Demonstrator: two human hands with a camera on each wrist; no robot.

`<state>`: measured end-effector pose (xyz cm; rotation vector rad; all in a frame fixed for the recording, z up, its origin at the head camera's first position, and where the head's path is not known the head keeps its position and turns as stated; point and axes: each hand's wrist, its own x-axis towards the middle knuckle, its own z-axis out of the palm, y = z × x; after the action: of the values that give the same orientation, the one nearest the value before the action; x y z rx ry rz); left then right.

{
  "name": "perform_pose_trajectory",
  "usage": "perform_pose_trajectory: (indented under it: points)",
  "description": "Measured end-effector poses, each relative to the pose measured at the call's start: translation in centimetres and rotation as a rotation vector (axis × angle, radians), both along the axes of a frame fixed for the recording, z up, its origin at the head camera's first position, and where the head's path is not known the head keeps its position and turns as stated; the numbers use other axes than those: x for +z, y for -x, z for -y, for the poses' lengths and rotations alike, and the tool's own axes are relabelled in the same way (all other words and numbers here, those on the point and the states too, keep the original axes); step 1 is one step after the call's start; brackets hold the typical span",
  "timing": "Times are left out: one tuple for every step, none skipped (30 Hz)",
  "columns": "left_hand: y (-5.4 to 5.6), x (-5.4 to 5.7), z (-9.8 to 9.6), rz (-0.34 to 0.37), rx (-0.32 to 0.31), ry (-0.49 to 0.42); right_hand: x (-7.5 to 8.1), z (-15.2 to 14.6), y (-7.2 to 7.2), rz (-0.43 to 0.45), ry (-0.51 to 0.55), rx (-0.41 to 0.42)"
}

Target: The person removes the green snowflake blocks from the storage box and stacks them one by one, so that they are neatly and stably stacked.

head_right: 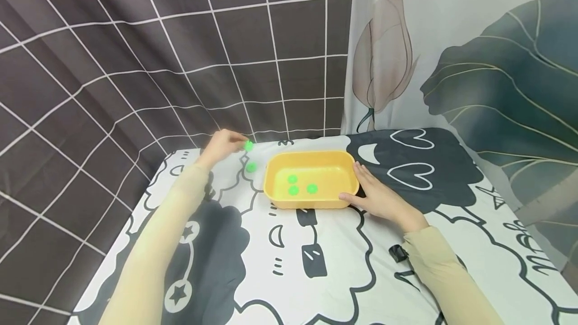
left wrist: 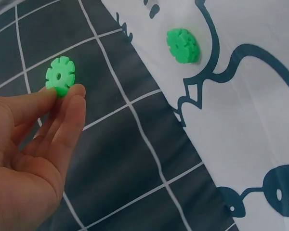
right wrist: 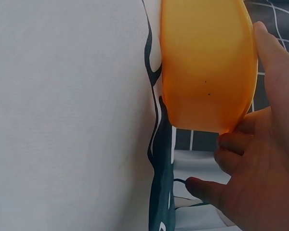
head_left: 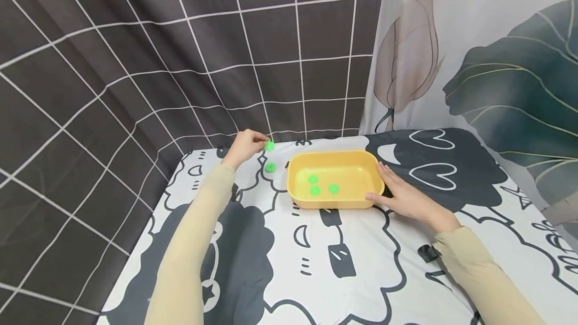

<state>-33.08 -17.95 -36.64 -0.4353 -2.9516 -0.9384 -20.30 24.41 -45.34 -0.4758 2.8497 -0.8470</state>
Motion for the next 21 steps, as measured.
perform_pose_trajectory:
  points:
    - [0.1,-0.1,0.0,0.008,0.005,0.004,0.0,0.0,0.0,0.000,0.001,0.001]
    - [0.1,-0.2,0.0,0.018,0.011,0.009,0.0,0.0,0.1,0.000,0.001,0.001]
    - [0.2,-0.4,0.1,0.027,0.016,0.014,0.0,0.0,0.1,0.000,0.002,0.001]
    - [0.3,-0.6,0.1,0.036,0.020,0.018,0.0,0.0,0.1,0.001,0.003,0.001]
    - [0.4,-0.8,0.1,0.046,0.025,0.018,0.0,0.0,0.1,0.001,0.005,0.001]
    - [0.5,-1.0,0.2,0.054,0.031,0.015,0.0,-0.1,0.1,0.002,0.005,0.001]
    - [0.6,-1.3,0.2,0.061,0.035,0.011,0.0,-0.1,0.1,0.002,0.006,0.000]
    - [0.7,-1.5,0.3,0.069,0.040,0.002,0.0,-0.1,0.1,0.001,0.006,0.000]
    - [0.8,-1.8,0.3,0.078,0.043,-0.010,0.0,-0.1,0.2,0.000,0.007,-0.001]
    - [0.9,-2.0,0.3,0.087,0.048,-0.020,0.0,-0.1,0.2,0.000,0.005,-0.002]
    - [1.0,-2.3,0.4,0.100,0.055,-0.034,0.0,-0.1,0.2,-0.001,0.002,-0.003]
    - [1.0,-2.5,0.4,0.111,0.061,-0.043,0.0,-0.1,0.2,0.000,0.000,-0.005]
    - [1.1,-2.7,0.4,0.121,0.064,-0.048,0.1,-0.1,0.3,0.000,-0.002,-0.005]
    - [1.0,-2.9,0.4,0.131,0.066,-0.052,0.1,-0.1,0.3,0.001,-0.003,-0.007]
    - [1.0,-3.2,0.4,0.140,0.069,-0.054,0.1,0.0,0.3,0.002,-0.004,-0.009]
    - [1.0,-3.4,0.3,0.149,0.072,-0.053,0.1,0.0,0.2,0.004,-0.006,-0.010]
    - [1.0,-3.6,0.3,0.156,0.072,-0.051,0.1,0.0,0.2,0.006,-0.006,-0.011]
    - [1.0,-3.8,0.3,0.161,0.070,-0.047,0.0,0.0,0.2,0.005,-0.005,-0.009]
    - [1.0,-4.0,0.3,0.164,0.067,-0.044,0.0,0.0,0.1,0.005,-0.004,-0.008]
    - [1.0,-4.2,0.4,0.169,0.069,-0.045,0.0,0.0,0.1,0.004,-0.002,-0.006]
    - [1.0,-4.4,0.4,0.171,0.070,-0.046,0.0,0.0,0.1,0.002,-0.001,-0.004]
